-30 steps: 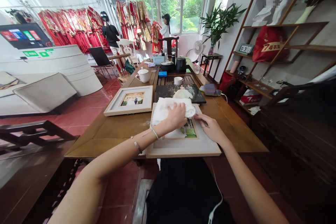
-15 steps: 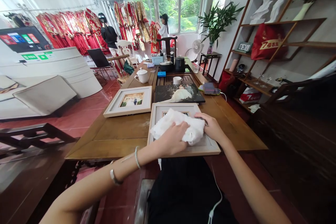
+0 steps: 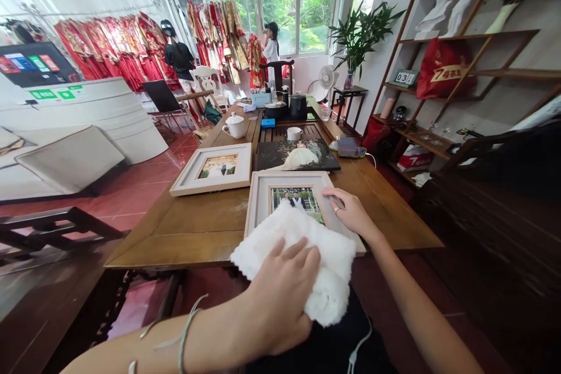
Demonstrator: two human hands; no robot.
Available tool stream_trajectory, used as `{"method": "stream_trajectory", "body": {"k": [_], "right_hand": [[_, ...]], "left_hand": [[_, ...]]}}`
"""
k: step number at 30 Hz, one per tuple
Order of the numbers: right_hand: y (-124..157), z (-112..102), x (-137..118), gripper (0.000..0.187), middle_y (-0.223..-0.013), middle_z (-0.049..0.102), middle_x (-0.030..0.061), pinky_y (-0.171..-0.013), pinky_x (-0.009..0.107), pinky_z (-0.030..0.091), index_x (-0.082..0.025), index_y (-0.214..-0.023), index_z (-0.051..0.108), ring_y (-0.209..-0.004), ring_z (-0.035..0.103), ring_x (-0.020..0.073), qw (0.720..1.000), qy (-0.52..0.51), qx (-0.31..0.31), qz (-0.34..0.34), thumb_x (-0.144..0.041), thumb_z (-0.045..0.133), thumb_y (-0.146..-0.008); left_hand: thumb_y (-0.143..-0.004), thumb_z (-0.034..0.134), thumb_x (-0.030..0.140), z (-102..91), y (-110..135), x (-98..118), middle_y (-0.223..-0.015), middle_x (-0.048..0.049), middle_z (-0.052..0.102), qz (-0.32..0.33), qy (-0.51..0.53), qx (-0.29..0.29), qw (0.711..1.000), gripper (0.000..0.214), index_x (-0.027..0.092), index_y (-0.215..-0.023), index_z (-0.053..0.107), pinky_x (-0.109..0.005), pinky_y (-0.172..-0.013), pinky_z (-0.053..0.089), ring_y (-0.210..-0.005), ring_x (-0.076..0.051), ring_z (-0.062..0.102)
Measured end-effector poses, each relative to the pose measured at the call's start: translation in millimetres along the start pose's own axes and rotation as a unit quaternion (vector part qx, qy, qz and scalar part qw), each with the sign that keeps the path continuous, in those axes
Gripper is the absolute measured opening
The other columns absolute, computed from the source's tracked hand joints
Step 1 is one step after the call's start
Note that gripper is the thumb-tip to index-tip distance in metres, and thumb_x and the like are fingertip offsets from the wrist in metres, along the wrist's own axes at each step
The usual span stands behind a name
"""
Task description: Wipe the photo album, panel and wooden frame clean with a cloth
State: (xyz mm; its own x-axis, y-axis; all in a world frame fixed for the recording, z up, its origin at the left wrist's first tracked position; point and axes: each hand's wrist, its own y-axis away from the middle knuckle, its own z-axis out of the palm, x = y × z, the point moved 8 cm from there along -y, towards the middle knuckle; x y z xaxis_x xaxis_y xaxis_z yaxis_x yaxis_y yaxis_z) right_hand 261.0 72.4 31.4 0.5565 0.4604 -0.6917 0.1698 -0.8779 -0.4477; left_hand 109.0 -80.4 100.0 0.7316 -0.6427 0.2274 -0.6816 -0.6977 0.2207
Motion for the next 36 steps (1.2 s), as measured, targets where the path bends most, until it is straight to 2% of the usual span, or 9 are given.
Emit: {"method": "stream_trajectory", "body": {"k": [4,7,11,14,18,21,24,28,36], "right_hand": [[0,0,1,0.037,-0.116,0.067,0.0068,-0.102,0.04,0.041,-0.022,-0.101,0.068,-0.114,0.058,0.0216,1.0,-0.004,0.006,0.001,-0.007,0.046,-0.075],[0,1,2,0.038,-0.115,0.067,0.0066,-0.102,0.041,0.042,-0.022,-0.102,0.068,-0.115,0.057,0.0222,1.0,-0.013,0.0,0.002,-0.008,0.046,-0.075],[0,1,2,0.036,-0.115,0.067,0.008,-0.103,0.041,0.041,-0.021,-0.102,0.068,-0.115,0.057,0.0228,1.0,-0.011,0.0,-0.003,-0.009,0.046,-0.076],[-1,1,2,0.038,-0.115,0.066,0.0071,-0.102,0.04,0.041,-0.021,-0.103,0.067,-0.113,0.058,0.0222,1.0,-0.01,-0.001,-0.01,-0.008,0.046,-0.074],[-1,1,2,0.04,-0.109,0.067,0.0063,-0.095,0.038,0.044,-0.021,-0.103,0.066,-0.104,0.06,0.0225,1.0,-0.011,-0.005,-0.016,-0.007,0.046,-0.071],[-2,2,0,0.035,-0.099,0.067,0.0066,-0.086,0.036,0.046,-0.019,-0.098,0.065,-0.093,0.062,0.0225,1.0,-0.006,-0.015,-0.019,-0.009,0.045,-0.071],[-2,1,-2,0.032,-0.098,0.066,0.0072,-0.084,0.034,0.046,-0.018,-0.094,0.065,-0.092,0.061,0.023,1.0,-0.003,-0.015,-0.025,-0.01,0.045,-0.072],[-2,2,-2,0.028,-0.096,0.067,0.0083,-0.081,0.035,0.048,-0.019,-0.088,0.065,-0.089,0.062,0.0236,0.999,0.003,-0.013,-0.033,-0.01,0.045,-0.07],[-2,1,3,0.035,-0.114,0.067,0.0107,-0.098,0.041,0.043,-0.019,-0.1,0.068,-0.11,0.059,0.0252,0.999,-0.034,-0.003,-0.008,-0.011,0.048,-0.072]], "left_hand": [[-0.063,0.05,0.015,0.1,10,-30,-0.137,-0.0216,0.046,-0.156,-0.066,0.0,0.986,0.068,0.008,-0.13,0.04,-0.057,-0.109,0.025,-0.136,-0.037,0.031],[-0.067,0.048,0.012,-7.3,3,-51,-0.13,-0.023,0.05,-0.198,-0.112,0.036,0.973,0.061,0.005,-0.127,0.041,-0.059,-0.107,0.027,-0.135,-0.039,0.031],[-0.07,0.048,0.01,-20.7,-34,-81,-0.122,-0.0211,0.053,-0.195,-0.128,0.108,0.966,0.046,0.007,-0.116,0.044,-0.058,-0.105,0.027,-0.133,-0.039,0.032],[-0.075,0.042,0.01,-26.9,-76,-98,-0.116,-0.0198,0.057,-0.166,-0.072,0.133,0.974,0.035,0.009,-0.109,0.043,-0.056,-0.1,0.033,-0.126,-0.035,0.04],[-0.074,0.041,0.009,-28.0,-129,-96,-0.123,-0.0212,0.052,-0.081,-0.047,0.132,0.987,0.038,0.009,-0.112,0.04,-0.055,-0.102,0.032,-0.129,-0.032,0.036],[-0.073,0.042,0.01,-23.8,-148,-89,-0.126,-0.021,0.051,-0.045,-0.042,0.12,0.991,0.045,0.007,-0.118,0.038,-0.054,-0.107,0.025,-0.135,-0.031,0.03],[-0.074,0.04,0.011,-20.4,-145,-90,-0.125,-0.0206,0.051,-0.044,-0.024,0.113,0.992,0.046,0.006,-0.12,0.039,-0.052,-0.107,0.025,-0.129,-0.031,0.039],[-0.078,0.037,0.015,-13.5,-116,-83,-0.126,-0.0183,0.052,0.002,-0.007,0.095,0.995,0.045,0.009,-0.122,0.041,-0.051,-0.105,0.03,-0.116,-0.031,0.051],[-0.069,0.045,0.012,-2.0,-47,-47,-0.137,-0.0159,0.048,0.057,0.045,0.06,0.996,0.062,0.011,-0.131,0.037,-0.046,-0.115,0.018,-0.134,-0.027,0.037]]}}
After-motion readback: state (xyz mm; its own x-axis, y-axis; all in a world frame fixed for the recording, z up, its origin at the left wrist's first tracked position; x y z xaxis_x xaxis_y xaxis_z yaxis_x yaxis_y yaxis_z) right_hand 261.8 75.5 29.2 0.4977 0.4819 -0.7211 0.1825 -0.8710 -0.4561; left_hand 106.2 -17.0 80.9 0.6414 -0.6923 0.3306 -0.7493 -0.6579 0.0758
